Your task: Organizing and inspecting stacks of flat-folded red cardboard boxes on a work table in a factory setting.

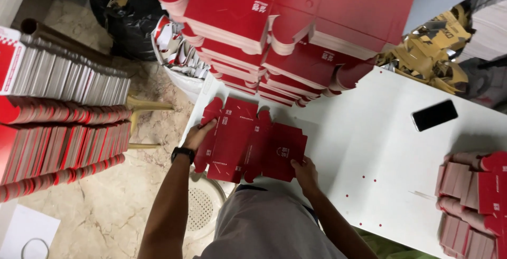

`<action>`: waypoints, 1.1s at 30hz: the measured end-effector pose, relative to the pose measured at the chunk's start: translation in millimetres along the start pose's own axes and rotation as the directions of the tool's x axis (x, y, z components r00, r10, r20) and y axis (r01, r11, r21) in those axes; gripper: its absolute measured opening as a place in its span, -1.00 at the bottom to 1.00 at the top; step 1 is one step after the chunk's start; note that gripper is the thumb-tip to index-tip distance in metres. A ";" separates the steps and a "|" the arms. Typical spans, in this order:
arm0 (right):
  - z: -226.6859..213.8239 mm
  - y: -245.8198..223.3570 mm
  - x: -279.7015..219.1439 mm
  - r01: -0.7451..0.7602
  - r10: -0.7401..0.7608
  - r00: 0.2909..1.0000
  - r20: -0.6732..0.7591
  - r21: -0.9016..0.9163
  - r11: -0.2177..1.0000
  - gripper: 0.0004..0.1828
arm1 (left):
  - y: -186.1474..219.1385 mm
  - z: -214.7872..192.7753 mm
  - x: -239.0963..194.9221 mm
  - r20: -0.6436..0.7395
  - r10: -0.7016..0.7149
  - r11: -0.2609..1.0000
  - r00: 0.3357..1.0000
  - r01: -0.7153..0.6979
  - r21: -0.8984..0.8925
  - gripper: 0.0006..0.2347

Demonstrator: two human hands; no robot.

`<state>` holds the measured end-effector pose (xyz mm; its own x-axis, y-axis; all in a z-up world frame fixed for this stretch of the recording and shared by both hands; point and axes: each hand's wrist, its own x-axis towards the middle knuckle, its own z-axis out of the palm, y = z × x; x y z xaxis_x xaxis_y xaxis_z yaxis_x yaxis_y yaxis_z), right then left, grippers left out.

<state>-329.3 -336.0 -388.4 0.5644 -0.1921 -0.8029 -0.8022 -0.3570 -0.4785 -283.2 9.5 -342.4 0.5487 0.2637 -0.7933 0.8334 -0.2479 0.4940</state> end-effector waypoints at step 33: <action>-129.9 296.0 9.4 -0.476 -0.034 0.803 0.595 0.675 0.564 -0.08 | -163.8 450.2 -198.9 0.333 -0.209 0.234 0.919 0.378 -0.896 -0.66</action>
<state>-536.1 -562.2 -491.4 0.3649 0.4021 -0.8398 -0.8526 0.5066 -0.1279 -558.8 -422.0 -425.7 0.3085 -0.0164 -0.9511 0.4618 0.8767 0.1347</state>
